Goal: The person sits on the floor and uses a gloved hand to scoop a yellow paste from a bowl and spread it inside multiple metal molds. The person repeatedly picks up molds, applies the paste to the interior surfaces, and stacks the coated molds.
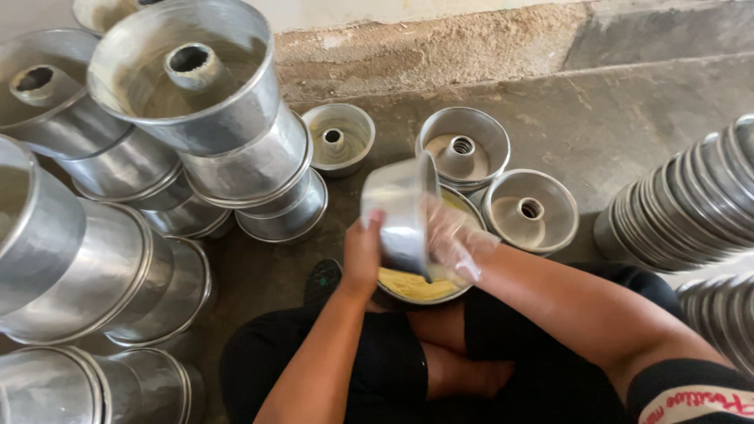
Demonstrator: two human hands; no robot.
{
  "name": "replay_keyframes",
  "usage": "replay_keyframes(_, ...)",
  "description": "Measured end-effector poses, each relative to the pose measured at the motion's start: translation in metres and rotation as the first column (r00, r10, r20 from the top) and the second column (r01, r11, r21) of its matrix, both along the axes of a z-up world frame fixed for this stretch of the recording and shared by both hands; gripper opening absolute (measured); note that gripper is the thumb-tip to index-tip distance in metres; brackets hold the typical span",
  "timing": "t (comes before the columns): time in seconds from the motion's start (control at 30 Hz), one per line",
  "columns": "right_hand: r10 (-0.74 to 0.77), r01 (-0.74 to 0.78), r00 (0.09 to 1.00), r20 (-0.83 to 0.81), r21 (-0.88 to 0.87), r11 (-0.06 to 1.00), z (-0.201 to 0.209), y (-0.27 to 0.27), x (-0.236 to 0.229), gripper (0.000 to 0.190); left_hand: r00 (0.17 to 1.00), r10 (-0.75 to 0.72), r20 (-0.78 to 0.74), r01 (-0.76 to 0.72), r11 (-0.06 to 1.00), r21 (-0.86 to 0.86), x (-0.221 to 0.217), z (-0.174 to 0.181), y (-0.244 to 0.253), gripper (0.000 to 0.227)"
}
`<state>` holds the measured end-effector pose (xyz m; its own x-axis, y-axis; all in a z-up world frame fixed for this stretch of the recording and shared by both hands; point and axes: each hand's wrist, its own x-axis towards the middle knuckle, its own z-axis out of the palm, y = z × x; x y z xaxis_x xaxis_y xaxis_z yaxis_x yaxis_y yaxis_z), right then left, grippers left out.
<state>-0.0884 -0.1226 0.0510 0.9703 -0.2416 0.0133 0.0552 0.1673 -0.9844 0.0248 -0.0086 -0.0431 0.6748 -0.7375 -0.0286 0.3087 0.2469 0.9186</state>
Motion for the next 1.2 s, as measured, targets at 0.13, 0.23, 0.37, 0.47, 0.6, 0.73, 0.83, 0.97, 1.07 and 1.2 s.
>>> replay_keyframes(0.13,-0.022,0.019,1.0,0.021,0.131,0.991,0.003,-0.034,0.008,0.038,0.922,-0.141,0.362,0.163,0.986,-0.032,-0.017,0.014,0.012,0.044)
replay_keyframes(0.23,-0.056,0.051,0.998,0.017,0.235,0.971,0.008,-0.066,-0.002,0.038,0.581,-0.091,0.809,0.097,0.994,0.043,-0.024,0.022,0.012,0.056)
replay_keyframes(0.37,-0.087,0.091,0.996,-0.027,0.323,0.942,-0.01,-0.065,-0.014,0.038,0.905,-0.195,0.378,0.197,0.98,0.034,-0.025,0.015,-0.004,0.072)
replay_keyframes(0.47,-0.058,0.079,0.996,-0.071,0.335,0.939,-0.033,-0.033,-0.009,0.038,0.826,-0.284,-0.487,0.191,0.954,-0.232,0.003,0.008,-0.011,0.078)
replay_keyframes(0.6,0.009,0.013,0.996,-0.086,0.252,0.968,-0.048,-0.01,-0.018,0.037,0.97,-0.156,-0.188,0.173,0.982,0.081,0.002,0.007,0.001,0.06)
replay_keyframes(0.73,0.086,-0.071,0.993,-0.085,0.16,0.985,-0.044,-0.04,-0.012,0.037,0.929,-0.294,0.226,0.281,0.955,0.092,-0.021,0.015,0.001,0.055)
replay_keyframes(0.83,0.014,-0.004,0.999,-0.038,0.259,0.966,-0.033,-0.075,-0.015,0.037,0.866,-0.371,0.336,0.376,0.925,0.053,-0.03,0.02,-0.001,0.059)
replay_keyframes(0.97,-0.133,0.128,0.991,-0.012,0.356,0.926,-0.023,-0.089,-0.02,0.037,0.912,-0.363,0.192,0.378,0.925,-0.042,-0.028,0.006,-0.007,0.053)
replay_keyframes(1.07,-0.182,0.171,0.983,-0.008,0.384,0.907,-0.021,-0.066,-0.017,0.036,0.965,-0.263,0.02,0.264,0.964,-0.041,-0.017,-0.012,-0.013,0.057)
replay_keyframes(1.2,-0.12,0.124,0.992,-0.038,0.428,0.895,-0.012,-0.024,-0.016,0.036,0.938,-0.113,-0.328,0.084,0.991,-0.1,0.004,-0.024,-0.014,0.063)
